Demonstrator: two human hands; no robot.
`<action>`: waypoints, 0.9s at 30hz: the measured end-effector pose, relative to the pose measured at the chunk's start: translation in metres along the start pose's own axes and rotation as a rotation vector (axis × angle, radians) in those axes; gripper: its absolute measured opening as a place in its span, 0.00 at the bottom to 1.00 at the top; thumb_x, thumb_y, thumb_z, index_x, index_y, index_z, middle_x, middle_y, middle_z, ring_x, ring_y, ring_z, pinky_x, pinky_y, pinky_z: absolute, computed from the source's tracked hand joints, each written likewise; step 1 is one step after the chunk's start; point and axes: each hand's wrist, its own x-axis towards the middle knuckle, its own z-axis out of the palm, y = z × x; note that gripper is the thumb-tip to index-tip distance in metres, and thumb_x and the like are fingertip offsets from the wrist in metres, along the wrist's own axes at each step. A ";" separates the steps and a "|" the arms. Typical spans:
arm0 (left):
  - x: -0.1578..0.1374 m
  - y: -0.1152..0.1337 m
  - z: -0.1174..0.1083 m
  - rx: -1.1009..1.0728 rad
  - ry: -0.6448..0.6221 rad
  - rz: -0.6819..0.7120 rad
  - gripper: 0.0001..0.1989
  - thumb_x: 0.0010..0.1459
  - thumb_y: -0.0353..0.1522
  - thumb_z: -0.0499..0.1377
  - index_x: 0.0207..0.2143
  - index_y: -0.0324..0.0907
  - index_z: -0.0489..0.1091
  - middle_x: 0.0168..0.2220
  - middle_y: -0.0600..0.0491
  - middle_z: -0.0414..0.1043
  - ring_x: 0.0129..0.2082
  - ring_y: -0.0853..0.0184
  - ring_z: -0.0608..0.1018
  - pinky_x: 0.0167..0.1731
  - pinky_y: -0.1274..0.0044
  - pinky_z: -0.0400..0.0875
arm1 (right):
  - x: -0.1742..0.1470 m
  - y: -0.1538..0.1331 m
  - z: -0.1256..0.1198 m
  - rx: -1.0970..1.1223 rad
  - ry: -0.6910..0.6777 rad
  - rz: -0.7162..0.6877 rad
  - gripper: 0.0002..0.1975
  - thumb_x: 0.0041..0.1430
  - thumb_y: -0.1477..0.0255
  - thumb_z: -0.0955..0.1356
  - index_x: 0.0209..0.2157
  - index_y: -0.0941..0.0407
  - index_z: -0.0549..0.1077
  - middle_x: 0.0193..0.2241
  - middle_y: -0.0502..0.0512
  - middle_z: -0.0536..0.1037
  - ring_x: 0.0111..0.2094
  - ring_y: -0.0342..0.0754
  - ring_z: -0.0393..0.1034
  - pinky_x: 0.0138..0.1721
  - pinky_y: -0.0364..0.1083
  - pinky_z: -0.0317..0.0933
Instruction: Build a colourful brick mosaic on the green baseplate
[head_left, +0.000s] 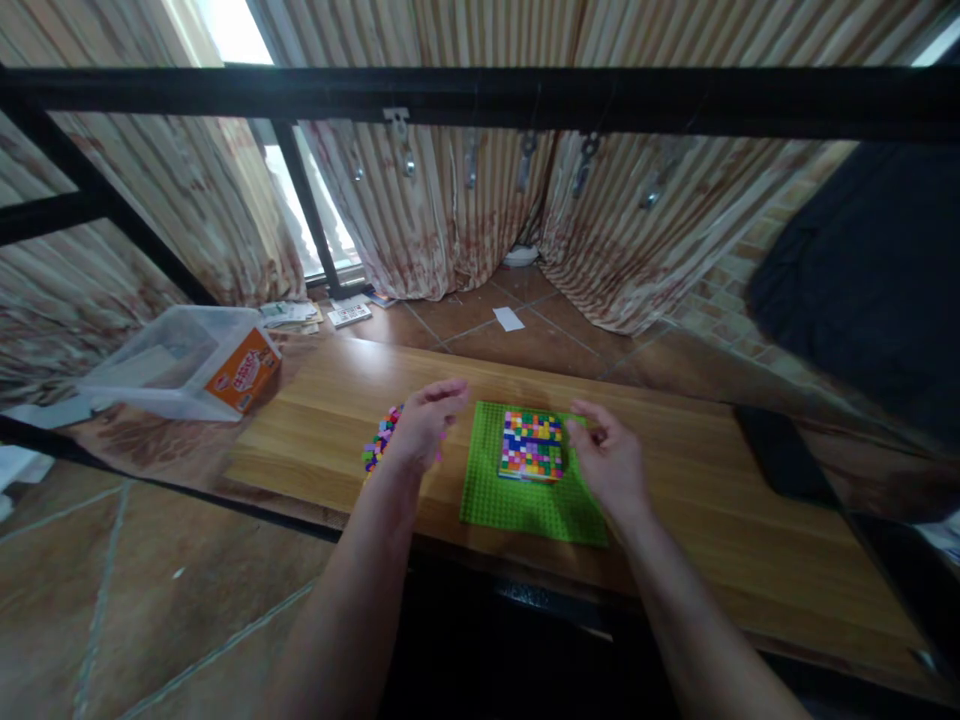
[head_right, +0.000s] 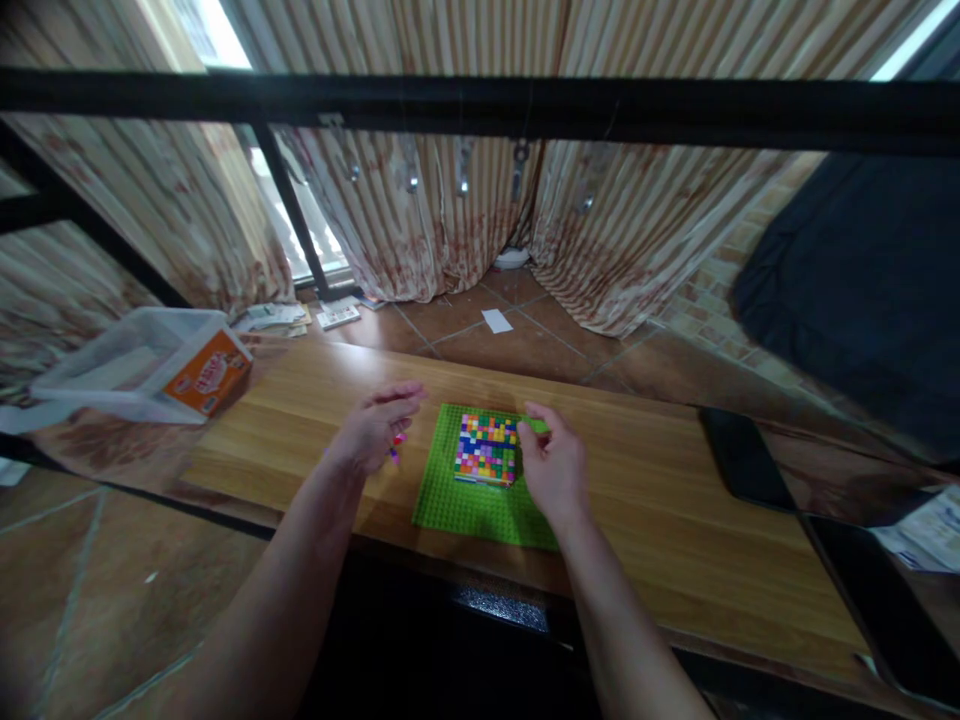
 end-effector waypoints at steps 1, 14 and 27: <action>0.001 0.006 -0.008 0.000 0.060 0.028 0.18 0.35 0.32 0.70 0.33 0.39 0.78 0.35 0.51 0.78 0.30 0.73 0.73 0.30 0.81 0.62 | -0.001 -0.004 0.001 0.040 0.023 -0.023 0.18 0.59 0.62 0.67 0.47 0.57 0.76 0.42 0.61 0.82 0.30 0.48 0.73 0.38 0.52 0.69; -0.006 0.026 -0.096 0.988 0.488 0.136 0.18 0.58 0.35 0.57 0.48 0.35 0.75 0.43 0.41 0.79 0.44 0.58 0.79 0.45 0.70 0.69 | -0.062 -0.064 0.070 -0.025 -0.420 -0.285 0.14 0.61 0.73 0.65 0.49 0.53 0.74 0.39 0.56 0.77 0.32 0.47 0.72 0.39 0.50 0.68; -0.078 -0.012 -0.114 1.331 0.188 -0.083 0.22 0.46 0.28 0.67 0.46 0.39 0.70 0.50 0.42 0.73 0.51 0.57 0.75 0.47 0.75 0.68 | -0.035 -0.075 0.140 -0.469 -0.688 -0.155 0.32 0.46 0.74 0.75 0.55 0.59 0.69 0.50 0.63 0.71 0.50 0.55 0.69 0.54 0.51 0.61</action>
